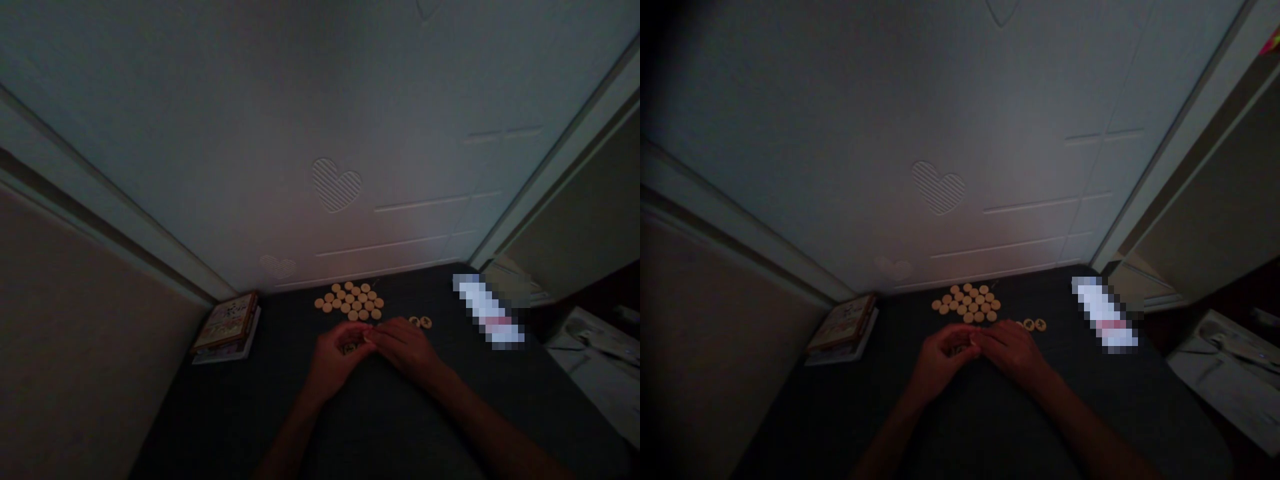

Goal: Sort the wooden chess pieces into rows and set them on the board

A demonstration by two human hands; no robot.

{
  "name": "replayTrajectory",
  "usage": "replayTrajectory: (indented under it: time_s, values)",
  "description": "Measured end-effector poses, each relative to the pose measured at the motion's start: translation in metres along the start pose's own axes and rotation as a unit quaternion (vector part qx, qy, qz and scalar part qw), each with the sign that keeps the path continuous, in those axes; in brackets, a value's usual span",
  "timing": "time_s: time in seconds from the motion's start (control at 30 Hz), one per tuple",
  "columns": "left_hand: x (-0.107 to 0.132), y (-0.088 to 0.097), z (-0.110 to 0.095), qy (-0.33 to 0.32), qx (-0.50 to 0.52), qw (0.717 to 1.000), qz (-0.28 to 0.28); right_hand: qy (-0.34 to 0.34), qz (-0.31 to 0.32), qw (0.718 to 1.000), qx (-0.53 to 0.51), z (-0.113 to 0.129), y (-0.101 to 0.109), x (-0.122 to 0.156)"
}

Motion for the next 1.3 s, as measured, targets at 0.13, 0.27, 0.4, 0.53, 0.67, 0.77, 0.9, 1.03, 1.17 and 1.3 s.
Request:
replayTrajectory:
  time_s: [0.13,0.27,0.4,0.53,0.67,0.77,0.9,1.03,1.17,1.3]
  values:
    - [0.001,0.001,0.005,0.006,0.007,1.0,-0.004,-0.008,0.012,1.0,-0.005,0.0,0.0,-0.001]
    - [0.001,0.001,0.006,0.002,0.0,1.0,-0.013,-0.001,0.015,1.0,-0.008,0.003,0.001,-0.003]
    - [0.001,0.001,0.007,-0.005,-0.026,0.999,-0.018,-0.007,0.008,1.0,-0.021,0.005,0.001,-0.003]
    - [0.001,0.002,0.007,0.0,-0.023,0.999,-0.032,-0.039,0.014,0.998,-0.048,0.005,-0.005,-0.001]
    - [0.001,0.004,0.001,-0.001,-0.022,0.999,-0.035,-0.095,0.007,0.991,-0.094,0.002,-0.012,0.002]
    - [0.002,0.002,-0.005,-0.029,-0.044,0.999,-0.011,-0.143,-0.015,0.982,-0.121,-0.001,-0.014,0.004]
    - [0.002,-0.002,-0.006,-0.049,-0.046,0.998,-0.002,-0.183,-0.022,0.975,-0.126,-0.006,-0.014,0.004]
    - [0.001,-0.004,-0.002,-0.048,-0.048,0.998,0.008,-0.194,-0.019,0.973,-0.122,-0.007,-0.014,0.004]
    - [0.0,-0.002,0.001,-0.046,-0.051,0.998,0.011,-0.193,-0.019,0.973,-0.127,-0.007,-0.014,0.004]
    - [-0.001,-0.001,0.002,-0.065,-0.092,0.994,-0.007,-0.196,-0.024,0.971,-0.132,-0.008,-0.01,0.002]
Point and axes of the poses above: each hand's wrist, its own x-axis away from the middle knuckle, its own y-axis out of the back of the hand, z = x × y, the point moved 4 cm from there along -x, towards the middle knuckle, and after that the axes turned 4 degrees about -x, right-handed, at the moved point
